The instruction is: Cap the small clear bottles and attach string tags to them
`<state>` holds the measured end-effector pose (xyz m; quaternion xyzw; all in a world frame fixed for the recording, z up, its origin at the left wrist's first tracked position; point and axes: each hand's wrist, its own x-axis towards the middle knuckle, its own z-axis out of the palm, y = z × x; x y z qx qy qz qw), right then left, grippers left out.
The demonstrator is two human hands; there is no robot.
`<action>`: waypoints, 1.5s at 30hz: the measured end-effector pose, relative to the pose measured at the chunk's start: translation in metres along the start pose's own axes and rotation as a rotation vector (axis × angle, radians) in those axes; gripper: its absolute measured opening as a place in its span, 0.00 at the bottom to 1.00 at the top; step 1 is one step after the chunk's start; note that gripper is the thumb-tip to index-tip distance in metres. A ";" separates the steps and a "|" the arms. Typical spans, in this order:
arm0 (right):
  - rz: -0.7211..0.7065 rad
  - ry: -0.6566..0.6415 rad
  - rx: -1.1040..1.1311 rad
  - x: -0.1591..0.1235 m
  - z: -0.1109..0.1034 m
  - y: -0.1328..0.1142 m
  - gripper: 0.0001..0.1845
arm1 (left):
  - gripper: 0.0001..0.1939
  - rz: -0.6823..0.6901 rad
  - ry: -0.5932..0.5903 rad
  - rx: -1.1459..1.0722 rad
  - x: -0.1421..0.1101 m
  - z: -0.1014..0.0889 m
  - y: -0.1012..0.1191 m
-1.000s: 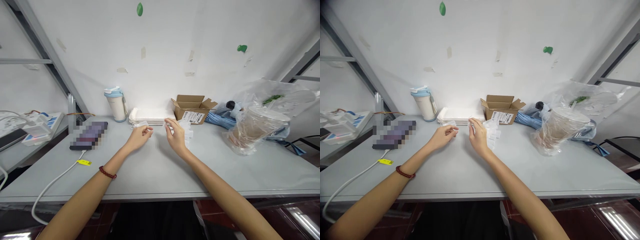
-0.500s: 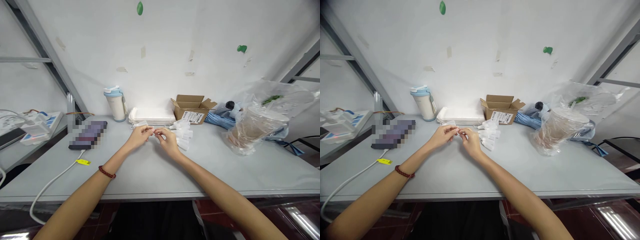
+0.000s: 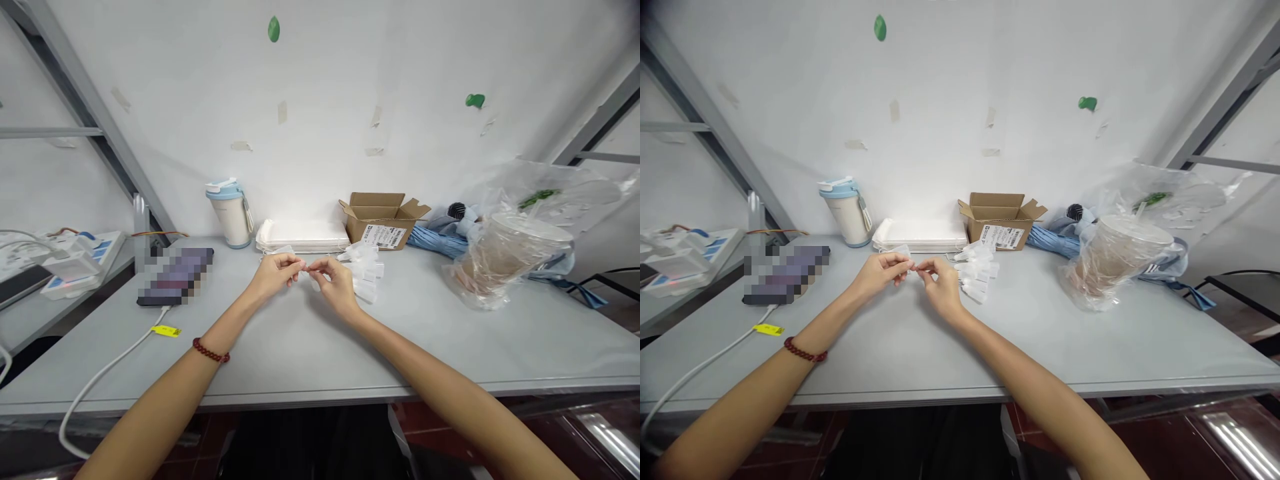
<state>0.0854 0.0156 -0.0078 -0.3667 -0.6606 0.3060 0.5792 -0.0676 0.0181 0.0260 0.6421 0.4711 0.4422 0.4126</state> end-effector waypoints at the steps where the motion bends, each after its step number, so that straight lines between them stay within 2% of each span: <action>1: 0.020 0.008 0.034 0.000 0.000 0.000 0.02 | 0.14 -0.004 -0.007 -0.009 0.000 0.000 0.001; 11: 0.153 0.050 0.190 0.001 0.003 0.005 0.04 | 0.14 -0.005 -0.039 -0.019 -0.001 0.005 0.004; 20: 0.153 0.048 0.132 0.000 0.003 0.004 0.04 | 0.12 -0.075 -0.052 -0.012 -0.002 0.006 0.004; 31: 0.139 0.034 0.119 0.001 0.002 0.000 0.03 | 0.13 -0.150 -0.113 -0.233 -0.001 0.005 -0.004; 40: 0.129 0.028 0.111 0.001 0.002 0.001 0.03 | 0.15 -0.171 -0.142 -0.190 -0.002 0.004 -0.002; 45: 0.149 0.037 0.110 0.001 0.003 0.003 0.04 | 0.14 -0.155 -0.111 -0.134 -0.002 0.005 -0.002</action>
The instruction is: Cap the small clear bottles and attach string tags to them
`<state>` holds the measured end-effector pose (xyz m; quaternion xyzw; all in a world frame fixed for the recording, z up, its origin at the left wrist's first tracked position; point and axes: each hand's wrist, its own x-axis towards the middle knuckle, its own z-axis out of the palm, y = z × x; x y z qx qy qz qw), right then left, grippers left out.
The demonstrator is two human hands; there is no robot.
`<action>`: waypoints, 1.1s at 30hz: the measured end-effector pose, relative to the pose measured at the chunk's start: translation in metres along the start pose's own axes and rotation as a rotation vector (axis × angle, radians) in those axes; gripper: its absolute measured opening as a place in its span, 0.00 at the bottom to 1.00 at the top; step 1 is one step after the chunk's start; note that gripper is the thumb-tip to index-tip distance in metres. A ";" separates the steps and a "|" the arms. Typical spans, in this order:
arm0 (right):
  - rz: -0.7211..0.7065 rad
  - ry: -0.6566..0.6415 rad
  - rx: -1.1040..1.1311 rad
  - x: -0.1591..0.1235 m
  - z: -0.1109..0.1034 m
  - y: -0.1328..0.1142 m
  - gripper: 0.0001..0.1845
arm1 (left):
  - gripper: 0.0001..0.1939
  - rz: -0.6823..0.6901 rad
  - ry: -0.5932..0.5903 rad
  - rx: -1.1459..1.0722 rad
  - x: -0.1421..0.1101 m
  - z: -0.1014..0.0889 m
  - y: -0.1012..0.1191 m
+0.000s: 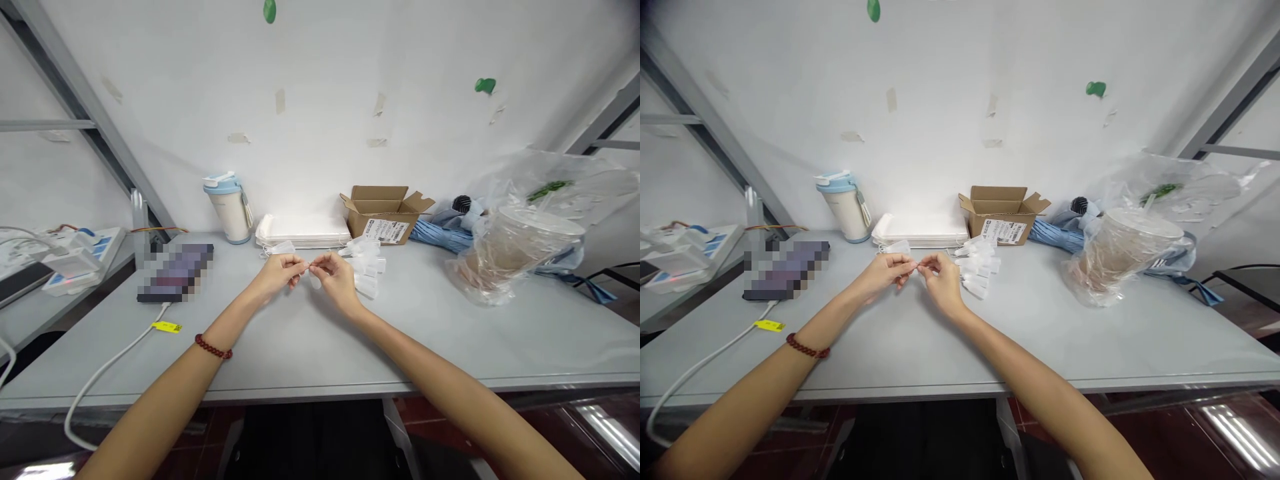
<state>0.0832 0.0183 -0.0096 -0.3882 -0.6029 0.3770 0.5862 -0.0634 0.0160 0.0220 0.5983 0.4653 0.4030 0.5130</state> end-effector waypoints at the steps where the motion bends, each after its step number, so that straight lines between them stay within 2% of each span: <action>1: -0.001 0.000 0.000 0.000 0.000 0.000 0.04 | 0.13 0.000 0.008 0.008 0.000 0.000 0.000; 9: -0.012 -0.024 -0.033 0.001 -0.001 0.000 0.03 | 0.13 -0.076 0.014 -0.045 0.004 0.001 -0.006; 16: -0.039 -0.046 -0.055 -0.002 -0.001 -0.006 0.03 | 0.12 -0.073 0.044 -0.033 0.004 0.002 -0.007; 21: 0.071 -0.075 -0.024 -0.001 -0.003 -0.010 0.07 | 0.11 -0.036 0.056 -0.030 0.002 0.009 -0.007; 28: 0.322 -0.082 0.347 0.005 -0.002 0.000 0.08 | 0.11 -0.010 0.119 -0.040 0.005 0.020 -0.007; 33: 0.398 -0.161 0.476 0.007 -0.003 -0.001 0.10 | 0.11 -0.017 0.132 -0.068 0.007 0.019 -0.010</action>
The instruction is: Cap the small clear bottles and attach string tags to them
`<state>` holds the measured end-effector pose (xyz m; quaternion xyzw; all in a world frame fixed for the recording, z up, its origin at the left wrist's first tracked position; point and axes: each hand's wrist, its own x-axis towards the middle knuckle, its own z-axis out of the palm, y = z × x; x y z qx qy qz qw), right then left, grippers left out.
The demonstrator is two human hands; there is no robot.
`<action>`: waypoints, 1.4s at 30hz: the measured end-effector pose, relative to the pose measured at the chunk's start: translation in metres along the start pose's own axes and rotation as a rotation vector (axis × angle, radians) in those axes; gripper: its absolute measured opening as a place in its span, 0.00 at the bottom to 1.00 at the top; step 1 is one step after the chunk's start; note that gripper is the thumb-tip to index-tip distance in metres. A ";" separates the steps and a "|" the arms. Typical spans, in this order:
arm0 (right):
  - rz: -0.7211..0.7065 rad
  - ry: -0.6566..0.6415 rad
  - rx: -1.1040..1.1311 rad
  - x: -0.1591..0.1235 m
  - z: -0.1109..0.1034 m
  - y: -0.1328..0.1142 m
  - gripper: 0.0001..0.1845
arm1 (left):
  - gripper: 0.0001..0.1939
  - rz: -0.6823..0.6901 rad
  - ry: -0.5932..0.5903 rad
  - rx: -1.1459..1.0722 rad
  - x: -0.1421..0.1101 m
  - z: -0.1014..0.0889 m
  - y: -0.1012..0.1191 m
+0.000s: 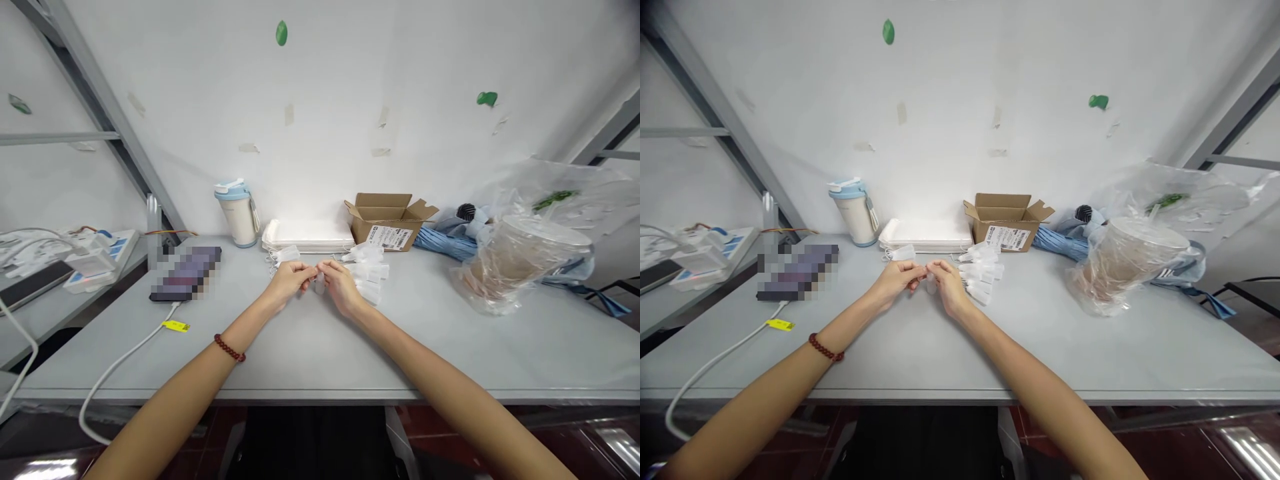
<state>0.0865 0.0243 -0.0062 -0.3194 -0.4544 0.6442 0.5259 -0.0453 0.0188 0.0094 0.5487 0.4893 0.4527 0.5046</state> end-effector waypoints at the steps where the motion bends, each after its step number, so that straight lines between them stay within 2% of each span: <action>1: 0.012 -0.004 -0.004 0.000 -0.001 -0.001 0.10 | 0.11 0.002 -0.002 -0.008 0.000 0.000 -0.001; 7: 0.032 0.003 -0.082 0.001 -0.004 -0.004 0.09 | 0.12 -0.011 -0.032 -0.032 -0.002 0.000 0.001; 11: -0.030 -0.013 -0.221 0.001 -0.007 -0.006 0.16 | 0.13 -0.015 -0.044 -0.036 -0.004 -0.002 0.002; 14: -0.154 -0.051 -0.391 0.002 -0.011 -0.015 0.18 | 0.13 -0.031 -0.021 -0.015 -0.004 -0.004 0.002; 18: -0.304 -0.117 -0.662 0.001 -0.018 -0.028 0.10 | 0.13 -0.028 -0.012 0.016 -0.004 -0.004 0.003; 22: -0.568 -0.154 -1.007 0.001 -0.022 -0.031 0.07 | 0.13 0.040 -0.030 0.070 -0.004 -0.003 0.002; 24: -0.676 -0.174 -1.085 0.001 -0.023 -0.030 0.06 | 0.14 0.086 -0.030 0.112 -0.003 -0.003 0.001; 26: -0.710 -0.175 -1.095 0.001 -0.023 -0.030 0.05 | 0.14 0.119 -0.032 0.146 -0.003 -0.003 0.001; 30: -0.676 -0.146 -1.090 -0.001 -0.023 -0.034 0.05 | 0.14 0.165 -0.021 0.169 -0.004 -0.001 0.003; 33: -0.579 -0.128 -1.122 -0.004 -0.021 -0.038 0.05 | 0.14 0.171 -0.018 0.154 -0.006 0.000 0.005; 36: -0.485 -0.119 -1.131 -0.006 -0.019 -0.044 0.06 | 0.14 0.175 -0.053 0.148 -0.007 0.000 0.006; 42: -0.385 -0.149 -1.159 -0.009 -0.019 -0.055 0.06 | 0.14 0.196 -0.112 0.208 -0.010 0.002 0.004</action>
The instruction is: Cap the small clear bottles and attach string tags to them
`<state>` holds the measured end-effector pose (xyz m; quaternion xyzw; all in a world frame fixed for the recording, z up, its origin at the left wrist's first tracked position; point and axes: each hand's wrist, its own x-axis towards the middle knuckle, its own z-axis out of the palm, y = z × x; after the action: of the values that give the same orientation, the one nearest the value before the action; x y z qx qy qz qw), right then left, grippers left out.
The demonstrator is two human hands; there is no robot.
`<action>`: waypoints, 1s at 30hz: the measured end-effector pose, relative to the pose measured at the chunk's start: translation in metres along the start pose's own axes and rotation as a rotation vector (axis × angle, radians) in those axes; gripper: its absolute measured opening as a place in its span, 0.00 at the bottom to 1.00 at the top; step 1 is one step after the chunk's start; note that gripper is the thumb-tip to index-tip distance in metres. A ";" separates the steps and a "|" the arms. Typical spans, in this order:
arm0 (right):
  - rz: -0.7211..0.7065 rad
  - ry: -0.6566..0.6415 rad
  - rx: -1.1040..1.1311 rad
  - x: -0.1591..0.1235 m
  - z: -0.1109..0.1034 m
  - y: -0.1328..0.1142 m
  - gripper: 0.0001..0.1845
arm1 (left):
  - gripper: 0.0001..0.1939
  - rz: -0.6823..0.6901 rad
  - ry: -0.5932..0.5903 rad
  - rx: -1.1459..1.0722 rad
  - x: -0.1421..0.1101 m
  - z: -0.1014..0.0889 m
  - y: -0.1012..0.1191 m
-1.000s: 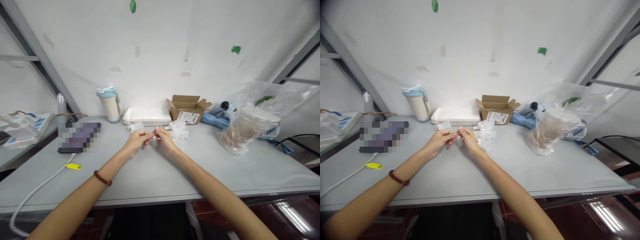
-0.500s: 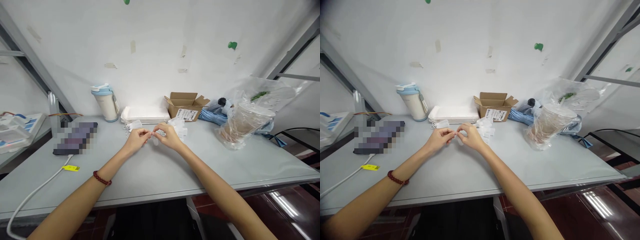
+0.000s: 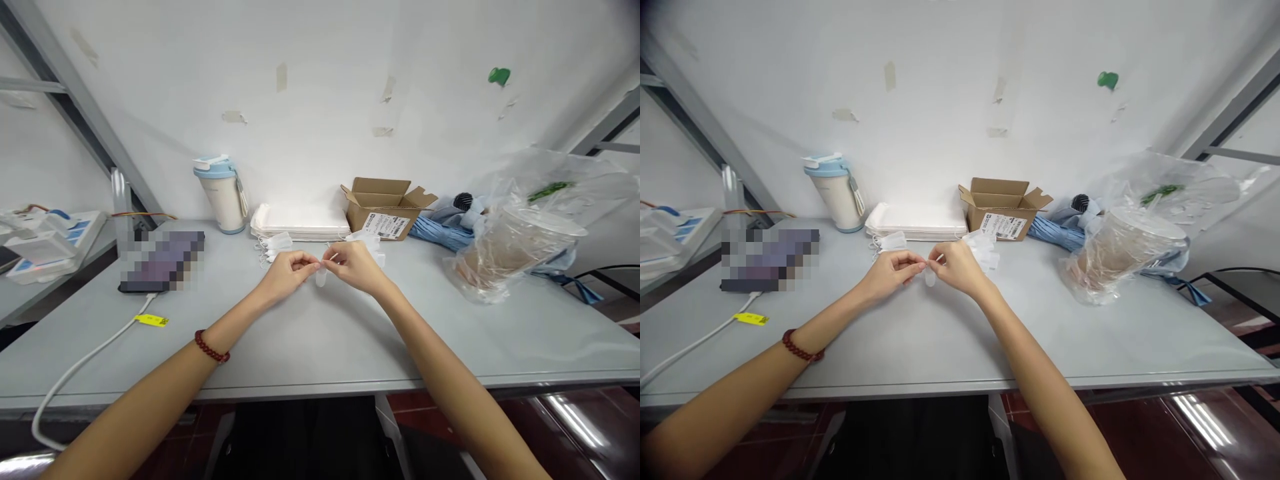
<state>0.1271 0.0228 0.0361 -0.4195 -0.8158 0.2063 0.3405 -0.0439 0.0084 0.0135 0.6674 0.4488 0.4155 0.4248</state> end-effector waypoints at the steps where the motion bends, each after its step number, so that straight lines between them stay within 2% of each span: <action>1: 0.000 -0.009 -0.004 0.000 -0.001 0.000 0.07 | 0.14 0.010 0.005 0.020 0.000 0.001 -0.001; 15: -0.030 -0.027 0.010 0.002 -0.004 0.002 0.07 | 0.13 0.051 0.070 0.134 0.001 0.004 -0.003; 22: -0.018 -0.039 0.146 0.004 0.001 0.006 0.07 | 0.20 0.045 0.005 0.296 0.000 0.006 -0.009; 27: 0.012 -0.068 0.195 0.005 0.007 0.012 0.05 | 0.15 0.026 0.037 0.322 0.001 0.007 -0.010; 30: 0.011 -0.095 0.101 0.005 0.007 0.014 0.05 | 0.13 -0.003 0.040 0.295 0.003 0.003 -0.009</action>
<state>0.1278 0.0347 0.0248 -0.3958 -0.8173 0.2688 0.3212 -0.0428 0.0134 0.0046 0.7136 0.5143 0.3576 0.3136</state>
